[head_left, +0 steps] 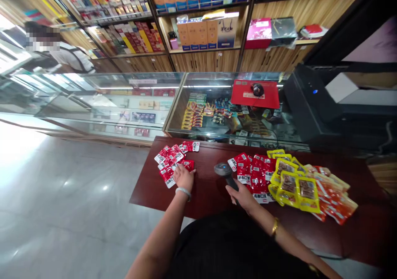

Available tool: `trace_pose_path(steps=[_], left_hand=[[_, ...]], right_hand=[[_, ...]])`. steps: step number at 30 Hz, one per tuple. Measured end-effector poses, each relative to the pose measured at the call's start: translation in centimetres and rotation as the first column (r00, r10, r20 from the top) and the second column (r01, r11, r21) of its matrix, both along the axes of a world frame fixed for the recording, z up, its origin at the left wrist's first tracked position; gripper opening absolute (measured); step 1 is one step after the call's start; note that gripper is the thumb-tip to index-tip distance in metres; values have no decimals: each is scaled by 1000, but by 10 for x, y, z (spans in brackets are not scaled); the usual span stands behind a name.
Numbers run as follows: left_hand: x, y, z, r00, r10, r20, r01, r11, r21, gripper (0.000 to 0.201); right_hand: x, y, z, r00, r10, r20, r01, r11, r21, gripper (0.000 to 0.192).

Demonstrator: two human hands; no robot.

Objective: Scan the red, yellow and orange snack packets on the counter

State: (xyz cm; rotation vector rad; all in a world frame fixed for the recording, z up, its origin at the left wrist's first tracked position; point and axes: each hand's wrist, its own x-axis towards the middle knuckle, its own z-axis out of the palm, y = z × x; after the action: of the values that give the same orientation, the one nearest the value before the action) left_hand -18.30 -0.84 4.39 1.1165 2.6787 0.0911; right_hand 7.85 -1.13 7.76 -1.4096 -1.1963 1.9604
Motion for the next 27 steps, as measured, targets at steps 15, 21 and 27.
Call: trace_pose_path(steps=[15, 21, 27], left_hand=[[32, 6, -15, 812, -94, 577, 41, 994, 104, 37], [77, 16, -22, 634, -219, 741, -32, 951, 308, 35], [89, 25, -24, 633, -237, 737, -29, 944, 329, 35]], right_hand=[[0, -7, -8, 1000, -23, -6, 23, 999, 31, 53], [11, -7, -1, 996, -92, -4, 92, 995, 49, 49], [24, -8, 0, 989, -148, -4, 147, 986, 83, 41]])
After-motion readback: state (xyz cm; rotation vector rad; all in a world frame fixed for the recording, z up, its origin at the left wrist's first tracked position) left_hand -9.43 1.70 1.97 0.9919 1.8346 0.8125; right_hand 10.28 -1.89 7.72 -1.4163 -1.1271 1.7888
